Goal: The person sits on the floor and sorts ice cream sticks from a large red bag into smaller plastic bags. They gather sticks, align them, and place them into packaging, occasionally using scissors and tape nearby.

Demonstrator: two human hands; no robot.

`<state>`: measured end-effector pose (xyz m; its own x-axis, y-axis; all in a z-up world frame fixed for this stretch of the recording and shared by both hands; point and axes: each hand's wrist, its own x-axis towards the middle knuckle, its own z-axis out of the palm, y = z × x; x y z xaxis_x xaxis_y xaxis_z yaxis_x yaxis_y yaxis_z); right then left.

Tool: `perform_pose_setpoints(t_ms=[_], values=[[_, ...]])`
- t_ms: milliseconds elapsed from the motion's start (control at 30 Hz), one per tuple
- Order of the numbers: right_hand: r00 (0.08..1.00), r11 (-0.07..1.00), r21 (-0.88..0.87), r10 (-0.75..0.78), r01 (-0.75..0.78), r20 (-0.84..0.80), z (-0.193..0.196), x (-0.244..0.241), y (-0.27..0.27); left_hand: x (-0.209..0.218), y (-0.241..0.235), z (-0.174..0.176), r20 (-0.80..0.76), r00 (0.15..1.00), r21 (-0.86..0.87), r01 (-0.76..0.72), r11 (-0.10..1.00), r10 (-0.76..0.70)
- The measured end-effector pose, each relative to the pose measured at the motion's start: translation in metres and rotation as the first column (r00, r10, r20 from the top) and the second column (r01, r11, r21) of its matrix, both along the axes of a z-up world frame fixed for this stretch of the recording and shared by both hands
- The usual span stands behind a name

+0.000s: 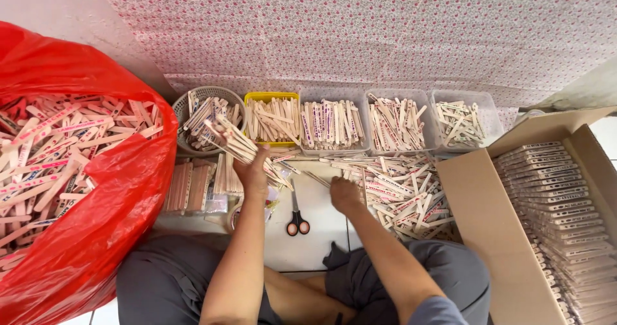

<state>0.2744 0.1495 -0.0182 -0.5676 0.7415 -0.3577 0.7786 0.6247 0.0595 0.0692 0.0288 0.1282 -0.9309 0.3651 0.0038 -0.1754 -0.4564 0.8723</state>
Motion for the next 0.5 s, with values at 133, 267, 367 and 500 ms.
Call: perform_pose_setpoints(t_ms=[133, 267, 367, 500], values=[[0.997, 0.994, -0.083, -0.072, 0.073, 0.005, 0.026, 0.051, 0.035, 0.024, 0.02, -0.035, 0.007, 0.998, -0.071, 0.067, 0.995, -0.066], [0.987, 0.985, -0.098, -0.148, 0.142, -0.064, 0.123, 0.075, 0.013, 0.066, 0.046, -0.065, -0.068, 0.974, -0.156, 0.204, 0.967, -0.216], [0.842, 0.878, -0.477, -0.287, 0.04, -0.458, 0.161, 0.061, -0.03, 0.104, 0.055, -0.058, -0.099, 0.956, -0.175, 0.258, 0.95, -0.277], [0.498, 0.75, -0.662, -0.574, 0.002, -0.649, 0.108, 0.017, -0.064, 0.127, 0.049, -0.04, -0.193, 0.926, -0.23, 0.278, 0.933, -0.324]])
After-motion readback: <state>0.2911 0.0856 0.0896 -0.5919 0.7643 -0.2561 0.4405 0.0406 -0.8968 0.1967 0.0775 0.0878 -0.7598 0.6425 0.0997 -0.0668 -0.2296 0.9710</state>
